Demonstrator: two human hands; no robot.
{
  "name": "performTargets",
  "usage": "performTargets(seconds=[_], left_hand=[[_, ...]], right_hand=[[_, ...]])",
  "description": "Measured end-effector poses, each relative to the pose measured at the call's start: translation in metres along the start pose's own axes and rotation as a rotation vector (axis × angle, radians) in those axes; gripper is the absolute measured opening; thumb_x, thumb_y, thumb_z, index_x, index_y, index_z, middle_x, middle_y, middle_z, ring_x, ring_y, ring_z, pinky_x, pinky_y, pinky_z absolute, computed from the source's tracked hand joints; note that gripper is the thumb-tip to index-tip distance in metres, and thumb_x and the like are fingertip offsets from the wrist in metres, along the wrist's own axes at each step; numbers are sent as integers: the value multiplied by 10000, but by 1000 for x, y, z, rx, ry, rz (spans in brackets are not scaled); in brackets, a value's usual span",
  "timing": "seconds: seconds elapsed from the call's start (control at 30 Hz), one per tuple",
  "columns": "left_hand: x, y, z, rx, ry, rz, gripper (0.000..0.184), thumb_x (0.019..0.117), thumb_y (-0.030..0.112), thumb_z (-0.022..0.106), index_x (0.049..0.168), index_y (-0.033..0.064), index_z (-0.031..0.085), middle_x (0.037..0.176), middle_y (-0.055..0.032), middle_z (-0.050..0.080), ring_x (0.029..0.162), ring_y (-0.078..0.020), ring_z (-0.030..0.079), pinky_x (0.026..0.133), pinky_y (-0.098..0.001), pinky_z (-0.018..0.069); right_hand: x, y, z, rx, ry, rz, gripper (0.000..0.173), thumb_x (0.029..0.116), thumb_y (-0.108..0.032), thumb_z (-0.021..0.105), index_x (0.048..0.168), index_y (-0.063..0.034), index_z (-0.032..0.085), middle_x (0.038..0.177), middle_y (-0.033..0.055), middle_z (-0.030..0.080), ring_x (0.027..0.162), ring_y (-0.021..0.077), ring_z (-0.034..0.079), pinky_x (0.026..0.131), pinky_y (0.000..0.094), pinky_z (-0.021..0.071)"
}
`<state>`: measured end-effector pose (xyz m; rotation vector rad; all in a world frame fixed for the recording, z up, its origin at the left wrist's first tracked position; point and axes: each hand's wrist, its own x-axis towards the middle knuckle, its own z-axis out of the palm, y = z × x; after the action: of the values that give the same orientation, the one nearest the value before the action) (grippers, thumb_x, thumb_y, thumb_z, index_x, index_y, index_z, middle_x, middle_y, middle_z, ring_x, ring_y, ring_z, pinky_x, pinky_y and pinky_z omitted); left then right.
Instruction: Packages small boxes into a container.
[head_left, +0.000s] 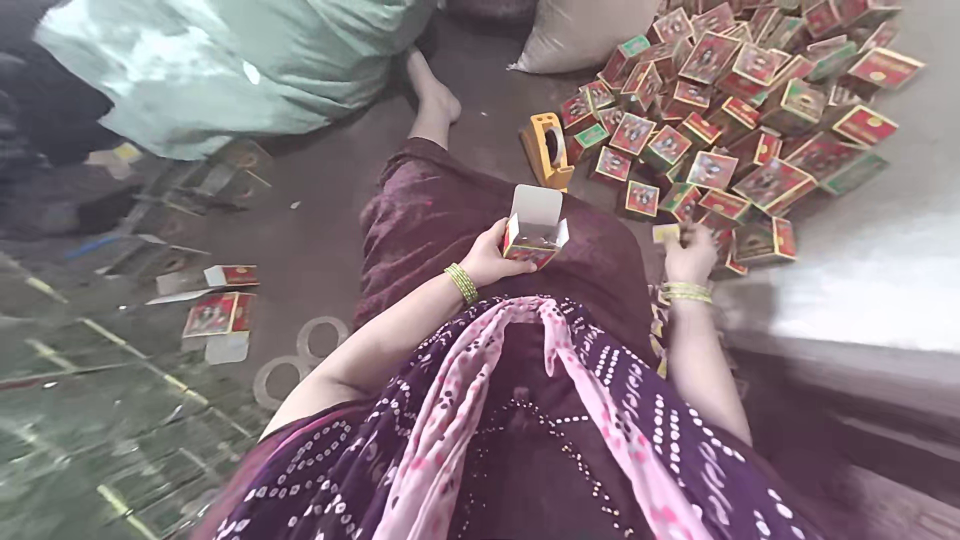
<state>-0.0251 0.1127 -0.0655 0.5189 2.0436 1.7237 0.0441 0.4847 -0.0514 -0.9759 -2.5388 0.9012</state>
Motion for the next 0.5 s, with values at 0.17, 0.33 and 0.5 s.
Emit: performTargets(seconds=[0.17, 0.33, 0.5], left_hand=[[6, -1, 5, 43, 59, 12, 863, 648, 190, 953, 1371, 19, 513, 1148, -104, 715, 1045, -140, 705, 958, -370, 589], [2, 5, 4, 165, 63, -10, 784, 695, 199, 928, 1344, 23, 525, 1093, -102, 721, 995, -155, 713, 932, -390, 594], [-2, 6, -4, 235, 70, -39, 793, 708, 229, 914, 1354, 19, 505, 1072, -112, 705, 980, -177, 701, 918, -415, 582]], right_hand=[[-71, -108, 2, 631, -255, -272, 384, 910, -183, 765, 1216, -59, 570, 1019, 73, 706, 802, 184, 713, 670, 391, 628], [-121, -165, 39, 339, -346, -578, 315, 876, -227, 806, 1095, -89, 626, 885, 25, 723, 752, 118, 713, 674, 347, 629], [-138, -170, 57, 180, -284, -766, 219, 950, -289, 712, 1036, -87, 709, 878, 20, 725, 801, 116, 700, 740, 342, 601]])
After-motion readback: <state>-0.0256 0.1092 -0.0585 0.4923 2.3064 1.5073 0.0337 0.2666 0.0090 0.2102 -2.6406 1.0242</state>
